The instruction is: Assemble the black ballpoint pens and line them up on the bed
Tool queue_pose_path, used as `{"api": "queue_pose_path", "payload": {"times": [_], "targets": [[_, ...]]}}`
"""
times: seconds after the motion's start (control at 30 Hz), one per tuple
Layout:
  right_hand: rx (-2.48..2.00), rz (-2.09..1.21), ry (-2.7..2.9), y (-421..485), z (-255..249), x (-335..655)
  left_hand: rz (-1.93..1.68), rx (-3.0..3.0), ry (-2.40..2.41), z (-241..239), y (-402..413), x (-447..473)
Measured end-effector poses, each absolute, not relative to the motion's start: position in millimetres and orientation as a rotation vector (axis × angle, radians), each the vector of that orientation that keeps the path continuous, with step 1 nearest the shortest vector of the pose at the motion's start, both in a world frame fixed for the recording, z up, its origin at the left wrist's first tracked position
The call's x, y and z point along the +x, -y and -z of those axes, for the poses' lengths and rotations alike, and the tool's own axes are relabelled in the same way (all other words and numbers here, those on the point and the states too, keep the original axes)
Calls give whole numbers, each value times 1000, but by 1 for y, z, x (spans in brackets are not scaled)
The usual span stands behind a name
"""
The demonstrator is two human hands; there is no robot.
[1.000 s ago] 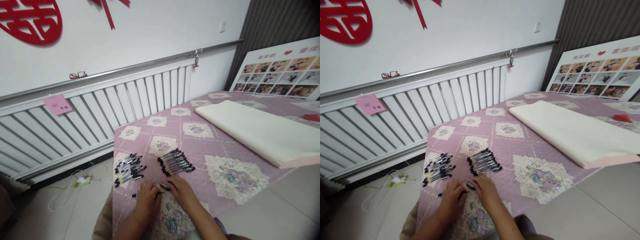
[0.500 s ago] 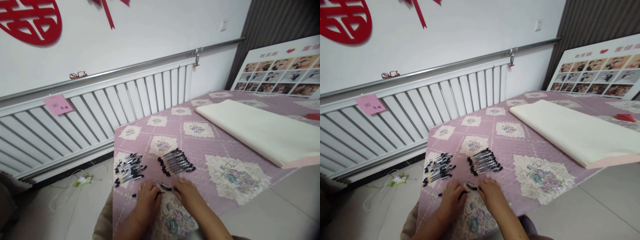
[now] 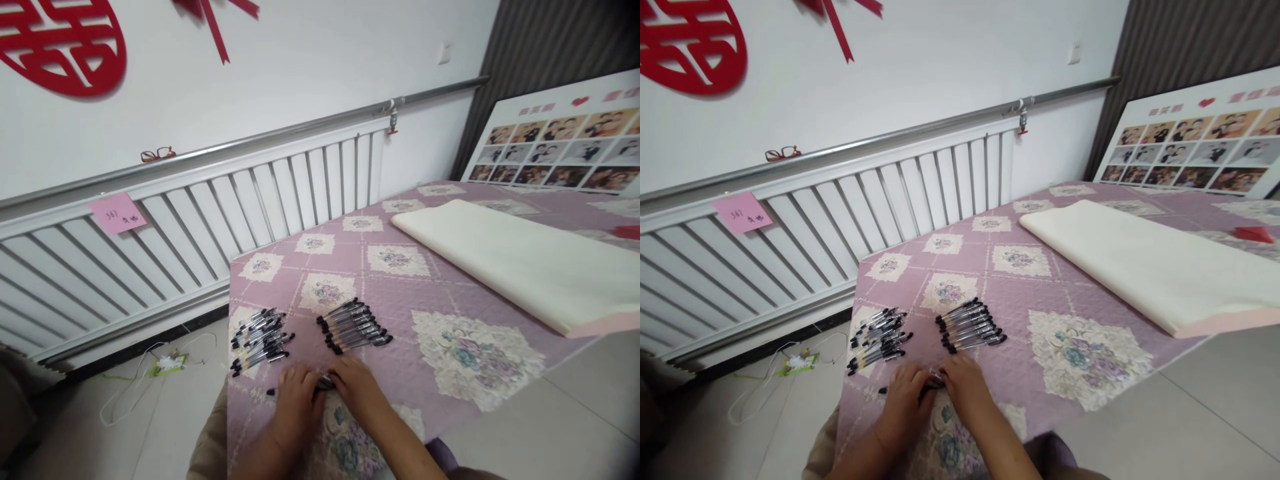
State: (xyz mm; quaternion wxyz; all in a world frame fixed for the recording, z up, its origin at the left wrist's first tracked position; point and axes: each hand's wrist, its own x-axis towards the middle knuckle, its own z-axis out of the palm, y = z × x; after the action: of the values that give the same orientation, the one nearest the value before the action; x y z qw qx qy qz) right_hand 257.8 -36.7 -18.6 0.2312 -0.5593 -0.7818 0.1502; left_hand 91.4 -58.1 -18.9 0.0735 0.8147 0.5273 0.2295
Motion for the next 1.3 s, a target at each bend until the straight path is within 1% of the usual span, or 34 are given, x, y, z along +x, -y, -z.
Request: {"api": "queue_pose_path", "payload": {"times": [0.17, 0.3, 0.43, 0.6, 0.7, 1.03, 1.3], "targets": [[-1407, -490, 2178, 39, 20, 252, -818, 2492, -1595, 24, 58, 91], [-1343, -565, 2040, 38, 22, 256, -752, 2529, -1547, 22, 57, 92], [-1433, -531, 1914, 35, 23, 266, -684, 2543, -1499, 17, 55, 94], [-1418, -474, 1899, 34, 23, 273, -622, 2596, -1348, 15, 50, 98], [-1398, -459, 1915, 34, 25, 274, -648, 2595, -1307, 20, 47, 99], [-1371, -490, 1947, 32, 25, 277, -713, 2602, -1474, 29, 28, 61], [-1365, -501, 1958, 33, 29, 279, -879, 2633, -1585, 36, 7, 31]]}}
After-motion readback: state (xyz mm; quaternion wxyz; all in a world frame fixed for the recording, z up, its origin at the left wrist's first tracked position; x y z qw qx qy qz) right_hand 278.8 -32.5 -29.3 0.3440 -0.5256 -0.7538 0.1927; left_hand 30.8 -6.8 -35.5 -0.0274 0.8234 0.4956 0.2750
